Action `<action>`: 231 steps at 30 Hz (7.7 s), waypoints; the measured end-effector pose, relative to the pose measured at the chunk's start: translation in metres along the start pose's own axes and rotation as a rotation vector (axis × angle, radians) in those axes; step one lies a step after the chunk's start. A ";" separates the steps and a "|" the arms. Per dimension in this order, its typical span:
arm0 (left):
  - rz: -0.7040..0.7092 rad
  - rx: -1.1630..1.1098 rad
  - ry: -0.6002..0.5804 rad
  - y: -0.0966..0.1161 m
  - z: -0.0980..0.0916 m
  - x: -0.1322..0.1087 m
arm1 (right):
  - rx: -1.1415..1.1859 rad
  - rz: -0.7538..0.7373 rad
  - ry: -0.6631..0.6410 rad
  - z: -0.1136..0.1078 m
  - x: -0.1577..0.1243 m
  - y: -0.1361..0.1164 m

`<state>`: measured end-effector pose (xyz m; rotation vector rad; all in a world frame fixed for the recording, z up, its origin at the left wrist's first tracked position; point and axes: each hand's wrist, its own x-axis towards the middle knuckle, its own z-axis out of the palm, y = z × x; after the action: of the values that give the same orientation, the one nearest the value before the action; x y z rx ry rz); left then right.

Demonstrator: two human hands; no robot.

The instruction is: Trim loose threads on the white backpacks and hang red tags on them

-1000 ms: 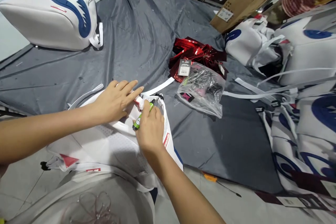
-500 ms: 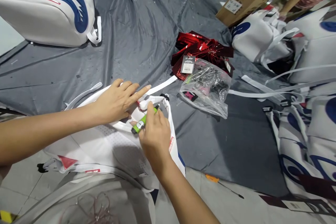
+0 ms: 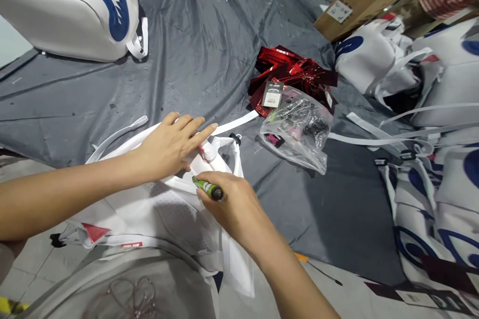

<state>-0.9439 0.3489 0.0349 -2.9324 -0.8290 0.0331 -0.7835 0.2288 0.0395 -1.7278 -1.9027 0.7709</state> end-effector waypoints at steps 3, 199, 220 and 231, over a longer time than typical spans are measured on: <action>-0.017 -0.016 -0.021 0.000 0.001 0.002 | -0.084 -0.102 0.016 0.001 -0.004 0.001; -0.181 -0.161 -0.166 -0.033 -0.005 -0.032 | 0.165 -0.159 0.484 0.089 0.008 -0.032; -0.186 -0.176 -0.164 -0.039 -0.007 -0.036 | 0.192 -0.027 0.825 -0.007 -0.017 0.010; -0.195 -0.151 -0.087 -0.039 0.010 -0.038 | -0.460 0.502 0.282 -0.032 0.043 0.204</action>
<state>-0.9973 0.3632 0.0284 -2.9899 -1.1763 0.0890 -0.6158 0.2865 -0.0752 -2.4988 -1.5447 0.2222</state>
